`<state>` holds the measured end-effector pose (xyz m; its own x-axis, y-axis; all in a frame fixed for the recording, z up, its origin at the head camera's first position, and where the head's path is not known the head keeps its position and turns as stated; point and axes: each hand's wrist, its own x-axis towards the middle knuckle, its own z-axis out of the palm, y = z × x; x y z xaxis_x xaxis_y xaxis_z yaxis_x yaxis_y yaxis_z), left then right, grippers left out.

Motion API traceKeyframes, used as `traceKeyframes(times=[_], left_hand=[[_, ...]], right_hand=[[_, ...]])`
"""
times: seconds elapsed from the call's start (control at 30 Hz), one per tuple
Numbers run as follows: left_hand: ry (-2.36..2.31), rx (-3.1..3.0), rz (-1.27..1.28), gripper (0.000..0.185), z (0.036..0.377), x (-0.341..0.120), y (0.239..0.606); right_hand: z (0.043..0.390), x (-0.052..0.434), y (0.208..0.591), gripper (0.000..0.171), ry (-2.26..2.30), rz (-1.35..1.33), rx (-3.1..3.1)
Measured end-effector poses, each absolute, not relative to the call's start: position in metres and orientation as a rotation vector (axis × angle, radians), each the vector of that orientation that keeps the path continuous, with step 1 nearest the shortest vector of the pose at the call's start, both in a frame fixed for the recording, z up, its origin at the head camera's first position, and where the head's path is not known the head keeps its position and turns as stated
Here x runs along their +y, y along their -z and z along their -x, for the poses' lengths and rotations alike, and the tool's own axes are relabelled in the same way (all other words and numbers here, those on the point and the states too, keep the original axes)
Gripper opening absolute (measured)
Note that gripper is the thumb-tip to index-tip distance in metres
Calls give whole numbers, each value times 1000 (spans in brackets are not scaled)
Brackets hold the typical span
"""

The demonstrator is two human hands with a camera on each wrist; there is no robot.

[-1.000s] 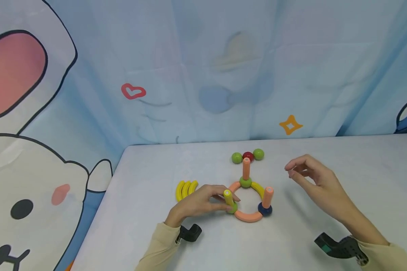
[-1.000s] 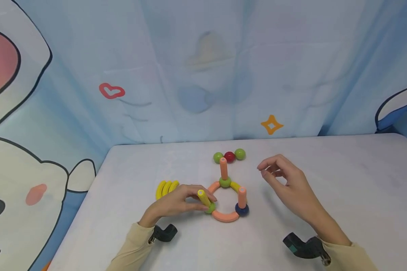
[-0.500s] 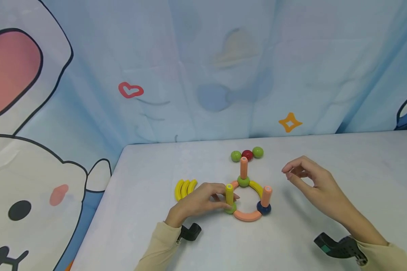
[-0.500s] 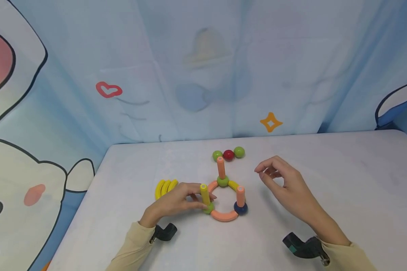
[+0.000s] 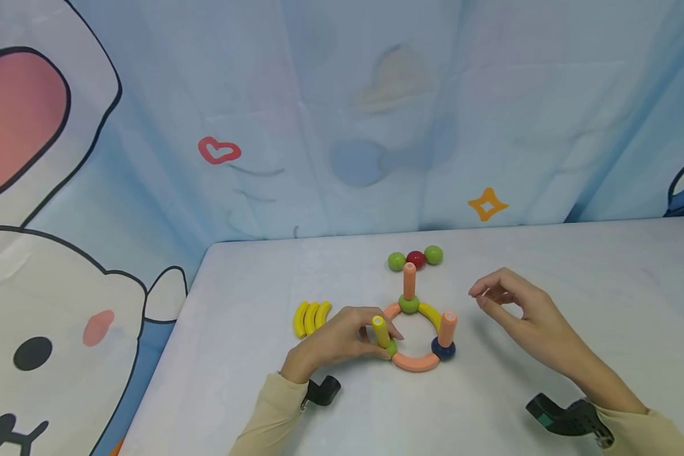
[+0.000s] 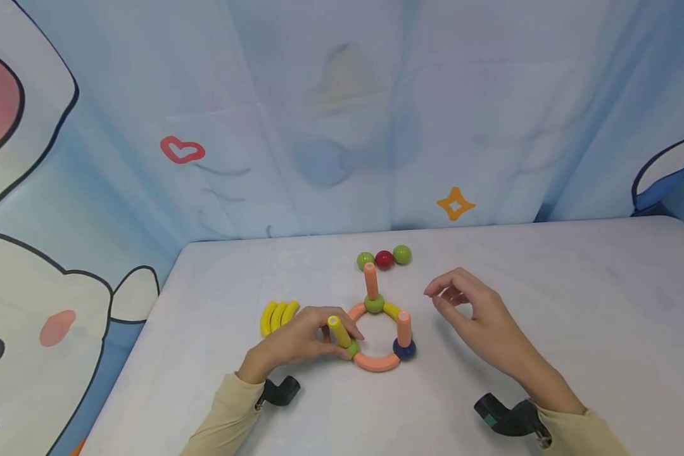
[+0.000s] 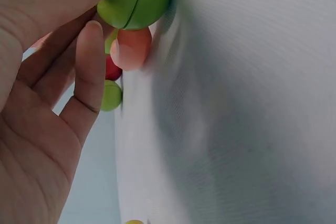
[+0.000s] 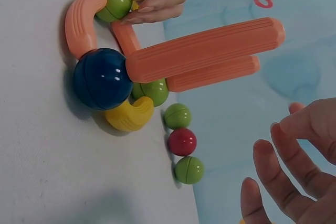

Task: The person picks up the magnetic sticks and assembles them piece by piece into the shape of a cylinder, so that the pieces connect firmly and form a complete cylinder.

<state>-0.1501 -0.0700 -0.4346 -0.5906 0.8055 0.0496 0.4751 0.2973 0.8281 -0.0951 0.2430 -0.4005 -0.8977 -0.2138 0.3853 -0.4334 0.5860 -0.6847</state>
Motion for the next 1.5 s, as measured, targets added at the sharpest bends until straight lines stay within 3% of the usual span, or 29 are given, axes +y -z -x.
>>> traceKeyframes(times=[0.63,0.87,1.03,1.23,1.5], left_hand=[[-1270,2137,-1130,27,147,-72,434],[-1231,2165,-1136,30,147,-71,431],[-1228,2178,-1138,28,145,-70,432],[-1227,2226,-1136,41,144,-72,433],[-1231,2316,-1029,52,138,-83,433]], right_hand=[[102,248,406,27,-1193,-527,-2592],[134,252,415,23,-1150,-478,-2680],[168,248,424,32,-1202,-467,-2757],[201,231,434,40,-1199,-462,-2841],[211,223,444,28,-1137,-472,-2856]])
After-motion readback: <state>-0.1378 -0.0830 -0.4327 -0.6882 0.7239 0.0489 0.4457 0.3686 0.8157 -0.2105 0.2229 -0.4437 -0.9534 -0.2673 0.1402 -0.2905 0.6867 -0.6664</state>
